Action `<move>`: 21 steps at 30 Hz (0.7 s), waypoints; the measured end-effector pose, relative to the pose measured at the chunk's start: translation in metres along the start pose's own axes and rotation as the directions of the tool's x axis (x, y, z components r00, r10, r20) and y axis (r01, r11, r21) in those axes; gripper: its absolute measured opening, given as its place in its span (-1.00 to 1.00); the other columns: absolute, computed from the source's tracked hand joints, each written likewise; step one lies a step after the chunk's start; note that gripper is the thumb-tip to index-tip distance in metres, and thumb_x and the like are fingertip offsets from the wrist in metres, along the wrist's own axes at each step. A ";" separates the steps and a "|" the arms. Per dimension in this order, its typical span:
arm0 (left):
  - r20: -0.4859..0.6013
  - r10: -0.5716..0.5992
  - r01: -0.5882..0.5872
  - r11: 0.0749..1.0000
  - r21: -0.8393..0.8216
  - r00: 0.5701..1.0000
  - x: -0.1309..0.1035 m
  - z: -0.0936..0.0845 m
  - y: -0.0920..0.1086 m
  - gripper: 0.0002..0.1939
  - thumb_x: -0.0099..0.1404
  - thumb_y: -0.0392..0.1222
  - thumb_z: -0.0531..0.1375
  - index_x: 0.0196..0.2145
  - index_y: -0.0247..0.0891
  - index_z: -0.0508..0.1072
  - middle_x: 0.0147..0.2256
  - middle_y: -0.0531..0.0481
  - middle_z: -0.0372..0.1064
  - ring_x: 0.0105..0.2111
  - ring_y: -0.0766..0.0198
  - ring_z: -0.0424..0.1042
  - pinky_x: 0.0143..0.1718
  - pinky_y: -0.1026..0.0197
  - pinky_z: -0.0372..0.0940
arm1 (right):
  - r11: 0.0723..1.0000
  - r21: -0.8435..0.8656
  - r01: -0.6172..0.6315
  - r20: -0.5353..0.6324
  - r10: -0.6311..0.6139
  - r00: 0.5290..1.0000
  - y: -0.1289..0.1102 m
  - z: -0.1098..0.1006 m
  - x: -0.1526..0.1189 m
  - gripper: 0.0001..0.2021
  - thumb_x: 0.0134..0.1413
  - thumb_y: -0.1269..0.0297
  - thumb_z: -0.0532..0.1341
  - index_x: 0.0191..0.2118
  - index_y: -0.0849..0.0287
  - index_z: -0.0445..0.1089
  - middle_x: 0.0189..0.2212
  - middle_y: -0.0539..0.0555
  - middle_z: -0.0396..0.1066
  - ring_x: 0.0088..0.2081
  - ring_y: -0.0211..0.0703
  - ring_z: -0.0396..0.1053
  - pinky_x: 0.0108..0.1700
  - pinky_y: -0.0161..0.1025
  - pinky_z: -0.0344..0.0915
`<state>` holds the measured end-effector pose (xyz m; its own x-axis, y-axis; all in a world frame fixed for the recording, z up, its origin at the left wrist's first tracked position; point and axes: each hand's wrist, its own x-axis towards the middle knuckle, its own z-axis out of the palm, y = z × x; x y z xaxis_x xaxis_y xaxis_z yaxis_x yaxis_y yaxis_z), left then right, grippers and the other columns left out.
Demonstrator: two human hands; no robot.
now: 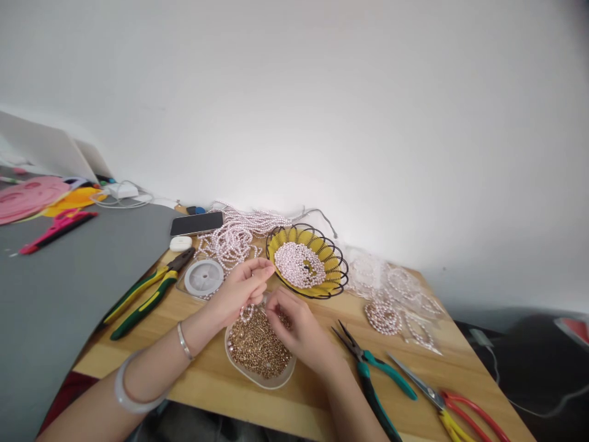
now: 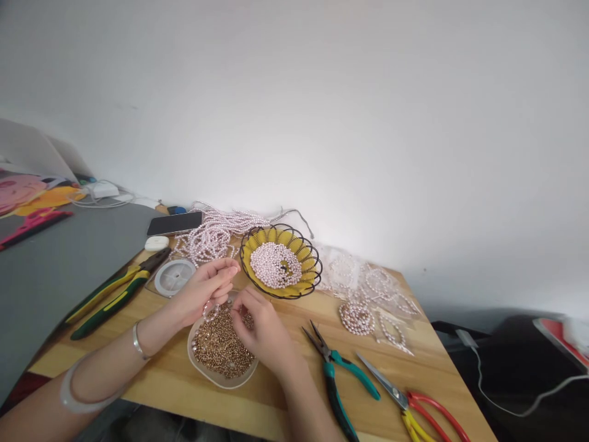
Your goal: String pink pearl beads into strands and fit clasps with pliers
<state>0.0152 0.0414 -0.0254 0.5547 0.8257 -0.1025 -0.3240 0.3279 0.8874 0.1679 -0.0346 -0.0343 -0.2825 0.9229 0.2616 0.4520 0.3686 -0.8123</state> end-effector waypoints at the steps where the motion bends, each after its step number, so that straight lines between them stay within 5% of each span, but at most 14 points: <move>1: 0.004 0.000 0.000 1.000 0.007 1.000 0.000 0.000 0.000 -0.62 0.18 0.07 0.38 -0.28 -0.25 0.39 -0.71 0.33 -0.09 -0.71 0.52 -0.18 -0.68 0.40 -0.21 | 1.000 0.026 -0.007 -0.015 0.008 1.000 0.000 0.000 0.000 -0.83 0.24 0.50 0.10 -0.36 0.11 0.21 -0.39 -0.02 0.25 -0.33 -0.17 0.25 -0.26 -0.25 0.20; 11: 0.119 -0.077 0.052 0.978 0.200 0.990 -0.005 0.002 0.001 -0.79 0.30 -0.05 0.28 -0.29 -0.25 0.45 -0.67 0.26 -0.01 -0.70 0.49 -0.08 -0.65 0.37 -0.10 | 0.971 0.238 -0.017 -0.336 0.098 0.937 0.004 0.001 -0.002 -0.82 0.37 0.24 0.05 -0.33 0.09 0.19 -0.47 -0.08 0.12 -0.45 -0.23 0.12 -0.42 -0.30 0.12; 21: 0.152 -0.004 -0.063 0.900 0.431 0.988 -0.009 0.006 0.005 -0.87 0.33 -0.14 0.23 -0.29 -0.25 0.47 -0.59 0.18 0.16 -0.64 0.42 0.12 -0.63 0.38 0.01 | 0.981 0.195 -0.023 -0.384 0.097 0.918 0.010 -0.001 0.002 -0.88 0.20 0.37 0.21 -0.38 0.13 0.30 -0.48 -0.05 0.30 -0.46 -0.25 0.28 -0.41 -0.33 0.25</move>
<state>0.0129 0.0331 -0.0174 0.6656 0.7454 -0.0363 0.0040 0.0451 0.9990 0.1725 -0.0288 -0.0416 0.1100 0.9259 0.3613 0.2847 0.3189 -0.9040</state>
